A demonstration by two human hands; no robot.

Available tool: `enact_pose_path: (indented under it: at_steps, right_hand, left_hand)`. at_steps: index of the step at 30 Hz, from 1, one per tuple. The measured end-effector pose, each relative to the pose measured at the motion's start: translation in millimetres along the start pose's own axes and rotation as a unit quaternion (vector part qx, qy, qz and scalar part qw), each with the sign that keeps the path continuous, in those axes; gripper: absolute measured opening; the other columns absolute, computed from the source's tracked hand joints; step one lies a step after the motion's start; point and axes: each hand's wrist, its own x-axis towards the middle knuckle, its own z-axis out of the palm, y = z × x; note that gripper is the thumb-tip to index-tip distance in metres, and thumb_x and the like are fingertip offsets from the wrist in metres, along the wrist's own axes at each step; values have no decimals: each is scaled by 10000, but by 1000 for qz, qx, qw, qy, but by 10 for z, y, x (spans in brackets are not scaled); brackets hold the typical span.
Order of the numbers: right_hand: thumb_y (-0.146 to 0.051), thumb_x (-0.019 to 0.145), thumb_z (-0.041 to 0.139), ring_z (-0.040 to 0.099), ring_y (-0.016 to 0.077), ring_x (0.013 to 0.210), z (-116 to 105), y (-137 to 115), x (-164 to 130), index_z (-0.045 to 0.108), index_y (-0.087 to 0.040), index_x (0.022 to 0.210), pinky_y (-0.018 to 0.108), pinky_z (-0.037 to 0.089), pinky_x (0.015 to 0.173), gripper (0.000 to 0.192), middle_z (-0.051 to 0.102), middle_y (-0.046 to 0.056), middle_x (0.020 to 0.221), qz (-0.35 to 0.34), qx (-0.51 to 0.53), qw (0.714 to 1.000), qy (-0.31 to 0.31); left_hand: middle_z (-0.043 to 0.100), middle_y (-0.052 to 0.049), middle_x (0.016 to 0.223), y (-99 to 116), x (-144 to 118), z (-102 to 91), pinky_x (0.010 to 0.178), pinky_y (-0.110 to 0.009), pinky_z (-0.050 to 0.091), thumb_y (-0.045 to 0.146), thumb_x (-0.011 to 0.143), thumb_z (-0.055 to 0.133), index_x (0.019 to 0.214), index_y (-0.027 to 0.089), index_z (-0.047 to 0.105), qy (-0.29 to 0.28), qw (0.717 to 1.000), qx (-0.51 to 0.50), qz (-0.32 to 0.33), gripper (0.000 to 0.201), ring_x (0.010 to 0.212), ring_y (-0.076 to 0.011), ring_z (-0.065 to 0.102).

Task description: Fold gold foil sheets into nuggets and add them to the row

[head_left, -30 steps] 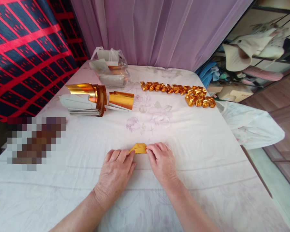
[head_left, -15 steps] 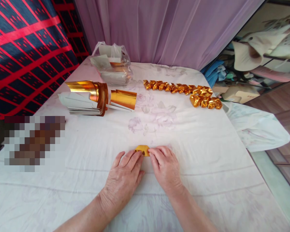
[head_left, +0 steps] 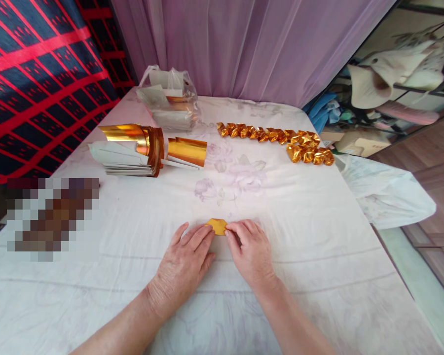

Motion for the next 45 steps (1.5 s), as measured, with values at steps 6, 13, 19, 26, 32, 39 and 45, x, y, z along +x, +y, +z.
enact_pose_path:
  at_steps: [6, 13, 19, 26, 32, 39, 45]
  right_hand:
    - [-225, 938, 514, 585, 188, 799, -1, -13, 24, 645, -212, 889, 310, 405, 731, 140, 646, 38, 849, 9, -7, 1000, -11]
    - [-401, 901, 601, 573, 205, 786, 9, -130, 77, 623, -210, 876, 323, 385, 724, 194, 636, 48, 827, 46, -58, 997, -24]
    - [-421, 853, 665, 579, 218, 802, 23, -176, 89, 614, -210, 868, 330, 387, 737, 217, 645, 53, 841, 75, -65, 995, -29]
    - [-203, 802, 678, 602, 184, 801, -11, -58, 108, 635, -229, 858, 303, 421, 734, 75, 660, 20, 854, 109, 46, 991, -59]
    - [-100, 772, 625, 593, 141, 726, -61, 73, 125, 636, -224, 805, 262, 442, 680, 129, 643, -4, 804, 133, 142, 977, -88]
    - [-76, 784, 548, 592, 130, 722, -113, 159, 141, 656, -220, 832, 259, 459, 695, 186, 655, 2, 830, 105, 156, 977, -105]
    - [-215, 824, 623, 596, 180, 801, -13, 29, 140, 643, -209, 836, 304, 448, 760, 24, 663, 37, 848, 90, 48, 992, -69]
  left_hand:
    - [686, -65, 1221, -91, 3, -37, 1087, -468, 327, 265, 1006, 382, 1235, 169, 628, 10, 1000, 22, -11, 349, 1122, -234, 608]
    - [699, -25, 1202, -90, -10, -90, 1088, -472, 308, 243, 985, 446, 1219, 228, 652, -2, 999, 37, -15, 312, 1134, -238, 596]
    - [702, -23, 1192, -75, -18, -97, 1078, -480, 318, 239, 987, 445, 1200, 246, 664, 1, 999, 44, -15, 306, 1128, -242, 598]
    - [697, -41, 1203, -71, -18, -128, 1083, -519, 327, 238, 972, 462, 1201, 260, 673, -16, 998, 60, -15, 312, 1140, -265, 601]
    - [681, -28, 1262, -110, -41, -124, 1077, -566, 327, 241, 976, 424, 1244, 261, 652, -22, 998, 56, -11, 353, 1197, -296, 580]
    - [664, -38, 1292, -63, -39, -135, 1090, -606, 305, 268, 966, 468, 1256, 248, 645, -46, 997, 67, -9, 341, 1223, -324, 561]
    - [638, -103, 1287, 88, 25, -122, 1124, -605, 271, 411, 935, 562, 1290, 222, 623, -68, 994, 86, -31, 407, 1221, -318, 547]
